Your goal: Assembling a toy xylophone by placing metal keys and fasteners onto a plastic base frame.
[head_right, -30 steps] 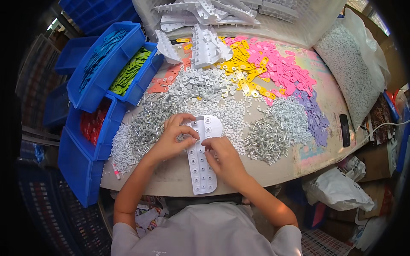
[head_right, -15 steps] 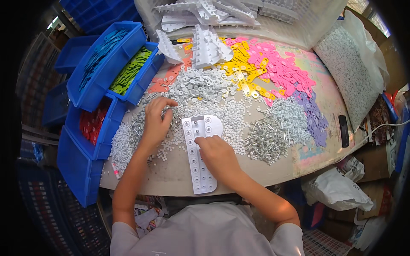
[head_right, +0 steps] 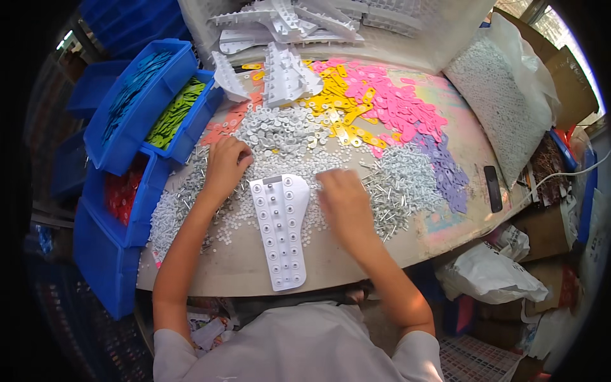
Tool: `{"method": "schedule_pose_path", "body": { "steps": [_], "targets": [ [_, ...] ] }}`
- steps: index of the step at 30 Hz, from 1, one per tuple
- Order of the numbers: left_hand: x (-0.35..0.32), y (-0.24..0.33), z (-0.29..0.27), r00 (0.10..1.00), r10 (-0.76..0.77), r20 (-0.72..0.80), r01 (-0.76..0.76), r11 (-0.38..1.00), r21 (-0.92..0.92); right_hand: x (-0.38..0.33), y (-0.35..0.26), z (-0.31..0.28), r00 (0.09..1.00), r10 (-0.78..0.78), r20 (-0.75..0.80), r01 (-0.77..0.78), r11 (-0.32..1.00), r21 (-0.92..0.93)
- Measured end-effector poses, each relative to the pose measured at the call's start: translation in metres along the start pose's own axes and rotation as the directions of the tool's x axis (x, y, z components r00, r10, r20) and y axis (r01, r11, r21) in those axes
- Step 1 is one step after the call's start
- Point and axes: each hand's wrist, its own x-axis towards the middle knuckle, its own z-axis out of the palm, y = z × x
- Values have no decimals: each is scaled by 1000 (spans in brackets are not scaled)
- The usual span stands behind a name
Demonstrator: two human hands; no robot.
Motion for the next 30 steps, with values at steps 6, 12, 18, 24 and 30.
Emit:
{"method": "schedule_pose_path", "body": {
  "steps": [6, 12, 18, 24, 30],
  "targets": [
    [3, -1, 0, 992, -87, 93, 92, 994, -51, 6, 98, -9, 983, 151, -103, -174, 946, -274],
    [-5, -3, -23, 970, -214, 117, 240, 926, -293, 8, 109, 1, 988, 149, -42, -155, 948, -277],
    [-35, 46, -72, 908, 48, 416, 267, 698, -664, 9, 102, 5, 988, 93, -126, -133, 921, -365],
    [-74, 80, -62, 823, 275, 497, 72, 817, -571, -11, 45, -12, 973, 149, -177, -155, 988, -20],
    [-83, 84, -49, 829, 267, 491, 38, 850, -526, -41, -14, -17, 999, 48, 8, -48, 951, 304]
  ]
}}
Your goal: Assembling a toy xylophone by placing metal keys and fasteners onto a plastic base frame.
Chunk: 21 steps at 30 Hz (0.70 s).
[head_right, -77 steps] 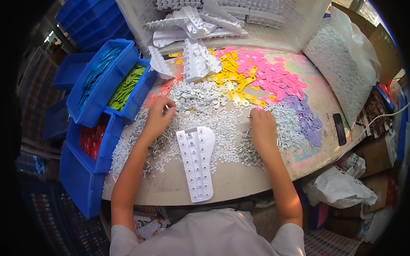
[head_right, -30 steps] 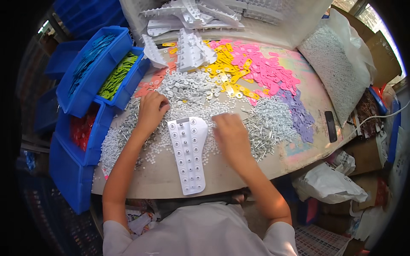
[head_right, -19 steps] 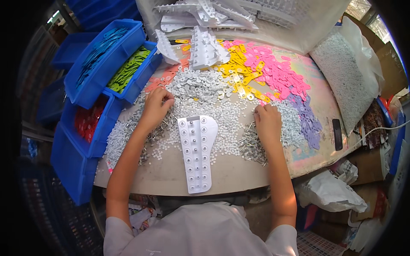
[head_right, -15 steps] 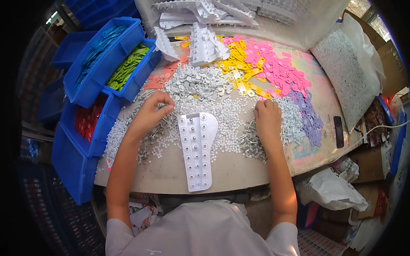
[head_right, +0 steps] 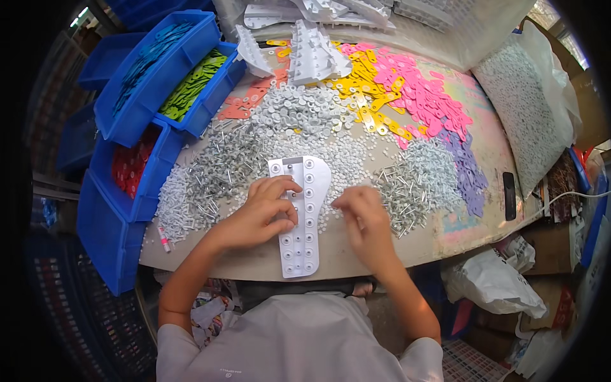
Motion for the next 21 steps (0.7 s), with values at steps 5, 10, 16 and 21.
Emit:
{"method": "schedule_pose_path", "body": {
  "steps": [5, 10, 16, 21],
  "targets": [
    [0, 0, 9, 993, 26, -114, -6, 985, 174, -26, -30, 24, 972, 111, 207, -169, 942, 289],
    [4, 5, 1, 933, -73, -353, 114, 989, 98, -37, -26, 44, 976, 3, 217, -53, 973, 227],
    [5, -24, -42, 750, -192, -634, 235, 972, -17, -39, -20, 58, 988, -40, 149, 11, 982, 188],
    [16, -57, -57, 723, -160, -672, 299, 950, 95, -35, -15, 55, 952, -216, 216, 218, 976, 13]
  ]
}}
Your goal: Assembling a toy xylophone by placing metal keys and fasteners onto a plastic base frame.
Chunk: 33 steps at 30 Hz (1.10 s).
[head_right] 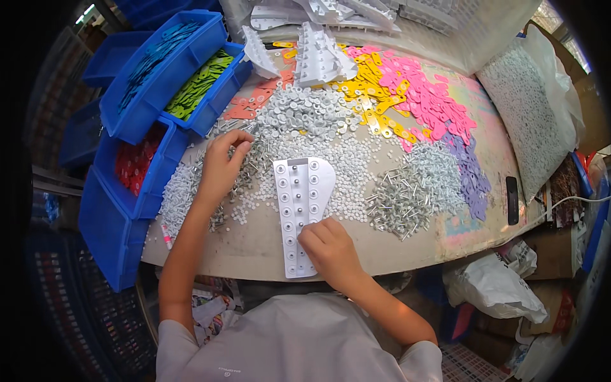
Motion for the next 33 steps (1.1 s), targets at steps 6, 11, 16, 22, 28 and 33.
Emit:
{"method": "schedule_pose_path", "body": {
  "steps": [6, 11, 16, 22, 28, 33],
  "targets": [
    [19, -10, 27, 985, 164, 45, -170, 959, 226, 2, -5, -12, 996, -23, -89, 24, 1000, 8],
    [25, -14, 43, 985, 160, 57, -170, 927, 335, 10, 27, -43, 948, 151, -278, -207, 961, -181],
    [27, -19, 47, 989, 136, 61, -149, 940, 308, 11, 87, -79, 876, 245, -416, -414, 824, -387],
    [24, -17, 38, 982, 184, -29, -170, 948, 270, 20, 134, -92, 927, 256, -273, -368, 753, -546],
    [-12, 45, 12, 968, 244, 52, -248, 965, 88, 24, 135, -99, 933, 289, -212, -359, 738, -572],
    [-86, 82, 15, 904, 373, 209, -369, 928, -57, 21, 104, -94, 904, 234, -357, -382, 818, -430]
  ]
}}
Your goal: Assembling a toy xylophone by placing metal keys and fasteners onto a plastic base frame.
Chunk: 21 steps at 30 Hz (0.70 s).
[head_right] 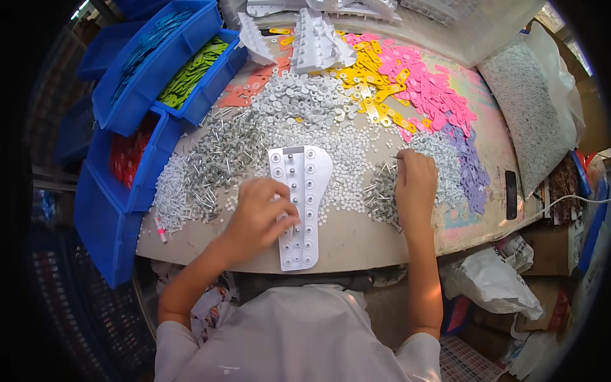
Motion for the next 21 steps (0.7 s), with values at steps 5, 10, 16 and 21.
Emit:
{"method": "schedule_pose_path", "body": {
  "steps": [5, 10, 16, 21],
  "targets": [
    [-32, 10, 22, 1000, 14, 23, -15, 999, 36, -33, -45, -20, 996, -85, -21, 88, 968, 237],
    [-47, 11, 37, 992, 124, -35, -114, 971, 208, -70, -94, -32, 993, -27, 118, -41, 843, 536],
    [-62, 8, 33, 939, 342, -25, -316, 889, 331, -105, -121, -24, 961, -176, 213, -22, 719, 694],
    [-73, 9, 32, 986, 158, -48, -153, 983, 105, -113, -124, -11, 931, -261, 255, 22, 739, 674]
  ]
}}
